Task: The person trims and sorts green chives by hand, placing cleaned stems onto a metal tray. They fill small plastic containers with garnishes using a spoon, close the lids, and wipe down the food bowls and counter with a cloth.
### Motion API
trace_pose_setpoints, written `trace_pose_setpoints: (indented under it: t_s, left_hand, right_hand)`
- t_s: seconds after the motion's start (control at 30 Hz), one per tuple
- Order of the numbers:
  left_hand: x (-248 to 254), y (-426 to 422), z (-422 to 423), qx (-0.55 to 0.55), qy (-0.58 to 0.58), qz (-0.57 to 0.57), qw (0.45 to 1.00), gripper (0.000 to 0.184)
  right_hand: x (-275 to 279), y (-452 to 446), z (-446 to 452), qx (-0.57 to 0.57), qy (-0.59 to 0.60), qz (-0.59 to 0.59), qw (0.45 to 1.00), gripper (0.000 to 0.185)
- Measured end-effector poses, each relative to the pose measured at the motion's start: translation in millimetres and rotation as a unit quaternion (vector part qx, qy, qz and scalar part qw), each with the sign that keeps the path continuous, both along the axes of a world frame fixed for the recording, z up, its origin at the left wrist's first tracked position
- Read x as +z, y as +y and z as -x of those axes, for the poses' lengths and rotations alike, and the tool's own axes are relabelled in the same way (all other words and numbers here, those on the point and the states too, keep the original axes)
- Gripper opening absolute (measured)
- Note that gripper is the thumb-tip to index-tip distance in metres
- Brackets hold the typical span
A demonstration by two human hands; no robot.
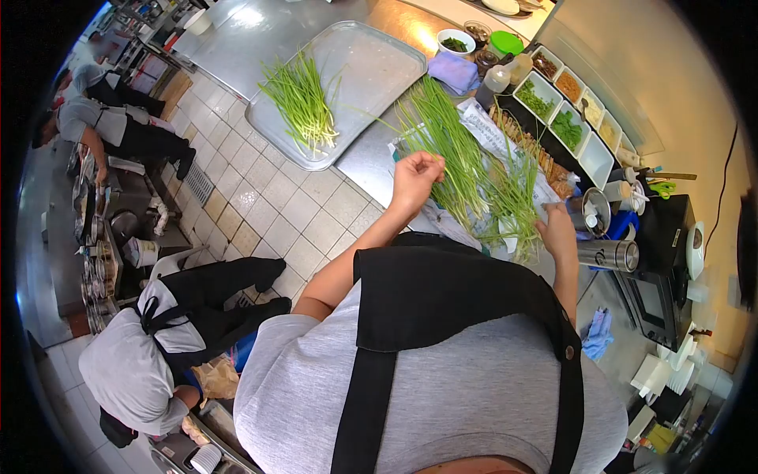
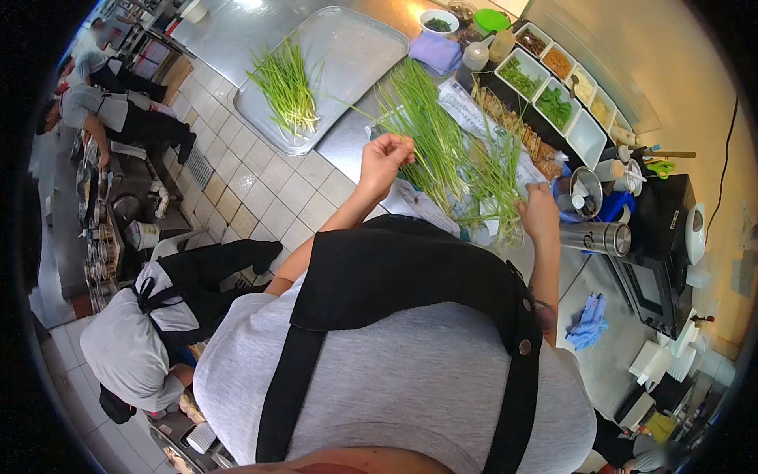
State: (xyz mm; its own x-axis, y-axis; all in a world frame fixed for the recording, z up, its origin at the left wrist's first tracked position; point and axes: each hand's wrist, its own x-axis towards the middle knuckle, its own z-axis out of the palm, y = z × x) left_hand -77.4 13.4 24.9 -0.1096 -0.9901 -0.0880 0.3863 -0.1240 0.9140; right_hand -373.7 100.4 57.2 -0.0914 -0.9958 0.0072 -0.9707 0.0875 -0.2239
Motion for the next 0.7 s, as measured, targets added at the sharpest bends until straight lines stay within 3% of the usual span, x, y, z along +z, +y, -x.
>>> trace_pose_setpoints:
  t_s: [0.1, 0.3, 0.37, 0.47, 0.7]
  left_hand:
    - [-4.5, 1.7, 1.1, -0.027, -0.032, 0.003, 0.999, 0.003]
    - [-9.9, -0.6, -10.5, -0.041, -0.163, 0.05, 0.984, 0.006]
    - [2.8, 8.6, -11.4, -0.09, -0.237, 0.067, 0.965, 0.005]
    - [5.1, 16.3, -6.2, -0.138, -0.322, 0.108, 0.93, 0.006]
    - [12.4, 23.2, 1.0, -0.187, -0.376, 0.216, 0.882, 0.006]
  right_hand:
    - [2.0, -14.4, -35.4, -0.012, -0.059, 0.082, 0.995, 0.029]
    - [4.0, -40.5, -105.5, 0.091, -0.293, 0.026, 0.951, 0.019]
    - [13.4, -51.4, -122.1, 0.087, -0.368, 0.042, 0.925, 0.018]
    - [20.6, -79.7, -132.2, 0.052, -0.539, 0.04, 0.84, 0.021]
    - [38.5, -115.2, -129.8, 0.105, -0.541, 0.08, 0.83, 0.019]
